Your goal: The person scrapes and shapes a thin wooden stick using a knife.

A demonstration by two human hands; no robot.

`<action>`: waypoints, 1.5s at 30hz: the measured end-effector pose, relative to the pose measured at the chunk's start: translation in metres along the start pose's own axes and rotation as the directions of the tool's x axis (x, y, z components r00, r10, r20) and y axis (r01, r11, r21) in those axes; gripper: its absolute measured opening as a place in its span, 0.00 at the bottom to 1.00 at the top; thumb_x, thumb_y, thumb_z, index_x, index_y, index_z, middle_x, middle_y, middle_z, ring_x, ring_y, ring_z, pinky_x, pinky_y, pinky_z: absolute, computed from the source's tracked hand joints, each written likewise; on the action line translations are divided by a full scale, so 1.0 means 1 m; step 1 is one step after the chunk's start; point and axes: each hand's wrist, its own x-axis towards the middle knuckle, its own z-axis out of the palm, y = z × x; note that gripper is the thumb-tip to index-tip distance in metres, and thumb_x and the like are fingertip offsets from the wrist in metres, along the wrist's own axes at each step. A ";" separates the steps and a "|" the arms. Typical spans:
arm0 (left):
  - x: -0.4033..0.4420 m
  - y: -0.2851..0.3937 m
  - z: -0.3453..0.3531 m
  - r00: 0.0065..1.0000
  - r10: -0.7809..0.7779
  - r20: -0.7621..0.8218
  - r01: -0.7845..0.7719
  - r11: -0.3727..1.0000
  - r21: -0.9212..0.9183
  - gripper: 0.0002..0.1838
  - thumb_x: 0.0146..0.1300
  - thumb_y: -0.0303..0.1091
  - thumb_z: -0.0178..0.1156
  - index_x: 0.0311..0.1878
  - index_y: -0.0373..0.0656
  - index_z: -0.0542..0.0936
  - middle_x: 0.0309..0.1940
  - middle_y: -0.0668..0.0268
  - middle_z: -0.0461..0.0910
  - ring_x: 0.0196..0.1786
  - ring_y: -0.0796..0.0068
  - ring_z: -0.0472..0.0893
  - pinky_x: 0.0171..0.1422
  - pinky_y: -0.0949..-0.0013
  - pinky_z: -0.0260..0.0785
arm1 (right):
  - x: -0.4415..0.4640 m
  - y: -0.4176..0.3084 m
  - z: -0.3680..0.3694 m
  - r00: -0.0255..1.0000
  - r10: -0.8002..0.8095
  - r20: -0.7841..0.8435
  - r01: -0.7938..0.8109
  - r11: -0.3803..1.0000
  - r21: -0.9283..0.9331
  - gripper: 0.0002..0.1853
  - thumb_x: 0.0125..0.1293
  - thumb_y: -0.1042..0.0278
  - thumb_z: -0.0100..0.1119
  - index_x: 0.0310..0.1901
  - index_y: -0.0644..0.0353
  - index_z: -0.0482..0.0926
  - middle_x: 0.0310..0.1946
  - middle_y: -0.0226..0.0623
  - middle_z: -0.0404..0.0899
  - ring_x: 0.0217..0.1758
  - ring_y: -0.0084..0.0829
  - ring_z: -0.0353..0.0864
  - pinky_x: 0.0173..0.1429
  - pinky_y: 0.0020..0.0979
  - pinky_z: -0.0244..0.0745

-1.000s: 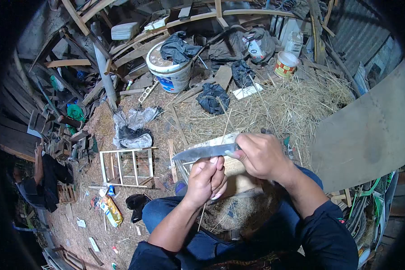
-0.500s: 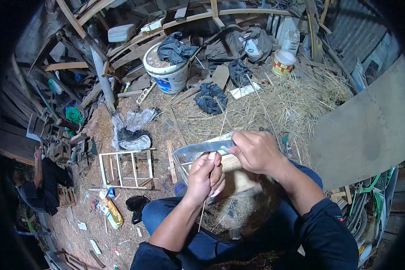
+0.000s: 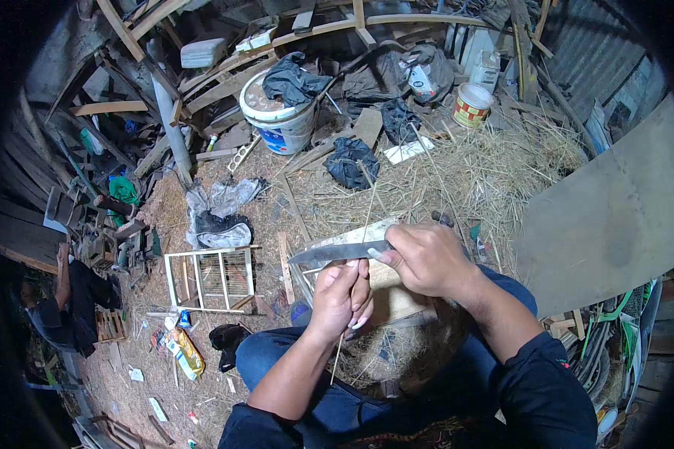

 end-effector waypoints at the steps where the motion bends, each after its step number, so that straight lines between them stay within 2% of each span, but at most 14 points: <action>1: 0.001 0.000 -0.001 1.000 0.016 0.008 -0.016 1.000 0.016 0.15 0.84 0.43 0.43 0.43 0.42 0.70 0.12 0.73 0.60 0.08 0.81 0.56 0.11 0.73 0.54 | 0.001 0.002 0.000 1.000 0.001 -0.001 -0.001 1.000 0.000 0.15 0.70 0.55 0.62 0.33 0.59 0.74 0.24 0.42 0.81 0.28 0.47 0.85 0.28 0.47 0.76; 8: 0.007 0.006 -0.001 1.000 0.018 -0.017 -0.019 1.000 -0.013 0.15 0.84 0.42 0.44 0.42 0.43 0.70 0.11 0.73 0.59 0.08 0.81 0.55 0.11 0.74 0.53 | 0.003 0.011 -0.001 0.993 0.122 -0.005 -0.122 0.992 -0.028 0.12 0.72 0.61 0.58 0.35 0.59 0.74 0.24 0.45 0.78 0.29 0.52 0.82 0.30 0.48 0.74; 10: 0.006 0.001 -0.003 1.000 0.015 -0.020 -0.015 1.000 0.005 0.15 0.84 0.42 0.44 0.42 0.42 0.70 0.11 0.72 0.59 0.08 0.81 0.55 0.11 0.74 0.53 | 0.011 0.020 -0.007 0.934 0.352 0.053 -0.341 0.927 -0.153 0.14 0.75 0.58 0.55 0.35 0.60 0.74 0.22 0.45 0.77 0.28 0.53 0.81 0.30 0.48 0.73; 13: 0.004 -0.001 0.000 0.999 0.017 -0.029 -0.016 0.998 0.057 0.14 0.83 0.42 0.44 0.43 0.42 0.71 0.11 0.73 0.59 0.07 0.81 0.54 0.11 0.73 0.53 | 0.009 0.040 -0.018 0.952 0.284 -0.112 -0.294 0.952 -0.084 0.16 0.77 0.56 0.54 0.35 0.59 0.74 0.21 0.47 0.77 0.27 0.51 0.81 0.31 0.45 0.72; 15: 0.002 0.001 0.000 0.999 0.019 -0.048 -0.015 0.996 0.091 0.14 0.83 0.41 0.44 0.43 0.42 0.71 0.10 0.74 0.59 0.06 0.81 0.54 0.10 0.74 0.52 | 0.006 0.040 -0.009 0.958 0.258 -0.122 -0.256 0.966 0.031 0.16 0.77 0.55 0.56 0.36 0.59 0.75 0.19 0.36 0.77 0.24 0.39 0.80 0.29 0.41 0.71; 17: 0.002 0.005 0.001 0.999 -0.054 -0.002 0.054 0.998 0.028 0.17 0.84 0.41 0.42 0.45 0.39 0.73 0.12 0.71 0.62 0.07 0.81 0.55 0.11 0.74 0.56 | 0.006 0.025 0.009 0.920 0.367 -0.136 -0.231 0.789 0.569 0.16 0.77 0.54 0.60 0.38 0.60 0.77 0.20 0.21 0.74 0.25 0.26 0.77 0.29 0.36 0.69; 19: 0.002 0.004 0.000 0.993 -0.107 0.040 0.106 0.994 0.030 0.17 0.84 0.42 0.42 0.45 0.38 0.73 0.11 0.71 0.62 0.07 0.81 0.55 0.11 0.74 0.56 | 0.009 0.016 0.017 0.898 0.421 -0.125 -0.234 0.699 0.676 0.14 0.76 0.56 0.63 0.39 0.59 0.78 0.20 0.14 0.69 0.21 0.15 0.69 0.24 0.28 0.63; 20: 0.003 0.003 0.001 0.985 -0.151 0.083 0.148 0.988 0.040 0.18 0.84 0.42 0.42 0.46 0.37 0.74 0.11 0.71 0.63 0.06 0.81 0.55 0.12 0.74 0.57 | 0.010 0.011 0.011 0.864 0.501 0.036 -0.314 0.483 0.817 0.13 0.76 0.57 0.64 0.39 0.58 0.78 0.19 0.14 0.68 0.19 0.13 0.66 0.22 0.25 0.59; 22: 0.003 0.000 0.005 0.985 -0.151 0.079 0.146 0.987 0.059 0.18 0.84 0.41 0.43 0.47 0.36 0.75 0.12 0.70 0.63 0.07 0.81 0.57 0.12 0.74 0.57 | 0.010 0.014 0.012 0.802 0.560 0.207 -0.366 0.188 0.911 0.11 0.74 0.60 0.66 0.37 0.56 0.78 0.17 0.15 0.66 0.14 0.08 0.57 0.18 0.18 0.48; 26: 0.008 -0.007 0.007 0.997 -0.071 0.044 0.066 0.992 0.104 0.18 0.83 0.41 0.46 0.56 0.35 0.76 0.16 0.68 0.69 0.10 0.80 0.63 0.16 0.75 0.62 | 0.013 0.016 0.012 0.784 0.584 0.211 -0.357 0.145 0.923 0.12 0.74 0.60 0.66 0.35 0.56 0.78 0.17 0.15 0.67 0.14 0.09 0.58 0.18 0.20 0.49; 33: 0.008 -0.011 0.011 0.995 0.088 -0.052 -0.065 0.933 0.354 0.20 0.79 0.36 0.56 0.69 0.38 0.74 0.22 0.70 0.75 0.16 0.87 0.68 0.19 0.78 0.63 | 0.011 0.020 0.023 0.847 0.510 0.150 -0.362 0.349 0.864 0.13 0.75 0.59 0.65 0.36 0.59 0.80 0.26 0.17 0.76 0.27 0.08 0.66 0.29 0.20 0.60; 38: 0.007 -0.007 0.010 0.987 0.120 -0.102 -0.083 0.945 0.317 0.21 0.79 0.33 0.55 0.70 0.36 0.73 0.16 0.72 0.70 0.12 0.84 0.64 0.15 0.77 0.59 | 0.014 0.016 0.014 0.879 0.468 0.095 -0.366 0.531 0.764 0.15 0.77 0.56 0.61 0.40 0.61 0.82 0.24 0.23 0.77 0.30 0.14 0.73 0.36 0.24 0.69; 40: 0.006 -0.003 0.005 0.989 0.103 -0.104 -0.075 0.968 0.241 0.24 0.79 0.36 0.55 0.74 0.40 0.71 0.16 0.73 0.70 0.12 0.86 0.65 0.16 0.77 0.59 | 0.013 0.008 0.004 0.922 0.377 -0.088 -0.258 0.767 0.587 0.15 0.78 0.56 0.58 0.41 0.61 0.80 0.24 0.34 0.79 0.28 0.27 0.80 0.34 0.31 0.73; 45: 0.005 0.007 0.002 0.985 0.129 -0.117 -0.110 0.981 0.160 0.23 0.80 0.35 0.53 0.73 0.37 0.71 0.16 0.72 0.69 0.11 0.84 0.64 0.15 0.76 0.60 | 0.004 -0.006 0.002 0.990 0.141 -0.030 -0.132 0.970 0.202 0.13 0.75 0.57 0.59 0.41 0.60 0.78 0.28 0.44 0.82 0.30 0.48 0.84 0.31 0.45 0.76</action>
